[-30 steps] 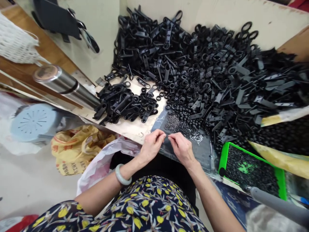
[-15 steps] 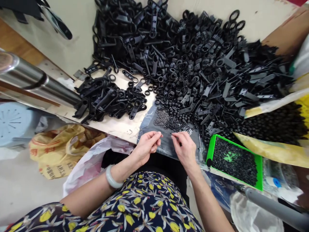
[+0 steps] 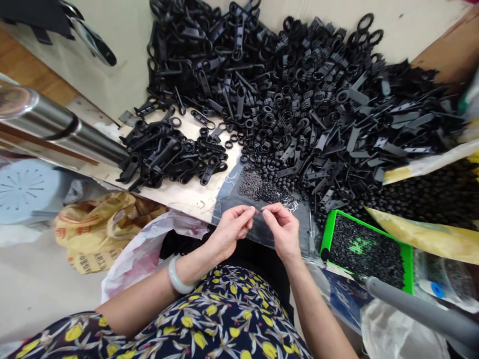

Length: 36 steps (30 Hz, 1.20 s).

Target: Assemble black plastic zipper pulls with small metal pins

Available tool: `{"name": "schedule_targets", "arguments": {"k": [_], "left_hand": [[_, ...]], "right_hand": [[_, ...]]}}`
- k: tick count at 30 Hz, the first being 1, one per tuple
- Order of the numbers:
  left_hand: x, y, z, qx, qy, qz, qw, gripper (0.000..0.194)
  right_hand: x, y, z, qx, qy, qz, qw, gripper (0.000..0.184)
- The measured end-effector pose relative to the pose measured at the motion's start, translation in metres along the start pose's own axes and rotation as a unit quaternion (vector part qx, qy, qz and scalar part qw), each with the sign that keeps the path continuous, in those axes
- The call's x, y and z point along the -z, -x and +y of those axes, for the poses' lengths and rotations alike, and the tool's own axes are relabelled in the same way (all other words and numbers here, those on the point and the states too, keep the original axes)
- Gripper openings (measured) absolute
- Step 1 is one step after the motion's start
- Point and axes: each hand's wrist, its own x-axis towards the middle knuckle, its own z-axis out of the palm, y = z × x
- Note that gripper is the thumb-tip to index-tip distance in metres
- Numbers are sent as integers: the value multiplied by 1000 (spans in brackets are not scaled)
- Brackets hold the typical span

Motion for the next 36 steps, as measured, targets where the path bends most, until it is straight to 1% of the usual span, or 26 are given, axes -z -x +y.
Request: {"name": "schedule_targets", "arguments": {"k": [3,5,9,12,15,18,22,24,27,31,34,36], "left_hand": [[-5,3,0,-1,2,-6,1000,44],[-6,4,0,2,7,-8,1000,44],[-4,6,0,0,6,-25,1000,42],[-1,7,-1,-10,-4,-26,1000,40],[1,8,-3,-24,-15,-17,999,38],[1,8,-3,-31,-9,-10,999,37],[-1,9,-1,-10,24,13,1000,36],[-2,9,-1,5,34,16,999,36],[-3,9,-2,8,29,15,999,36],[-2,10,-5,2,18,20,1000,36],[-1,10,-7,5,18,13,1000,35],[0,9,-9,2,17,5,1000,36]], "right_hand": [[-5,1,2,-6,-22,-3,1000,22],[-7,2,3,2,-18,-3,1000,21],[-6,3,2,46,20,-6,999,17],[-3,4,-2,88,74,-9,993,17],[1,4,-5,133,142,-21,981,14],[6,4,-6,181,202,-44,962,12],[9,7,-3,252,276,-62,925,19],[10,8,-2,278,284,-58,916,22],[11,7,-2,297,283,-59,910,23],[13,5,-3,312,324,-76,890,21],[14,6,-3,316,348,-74,880,20],[12,7,-4,313,355,-67,878,17]]}}
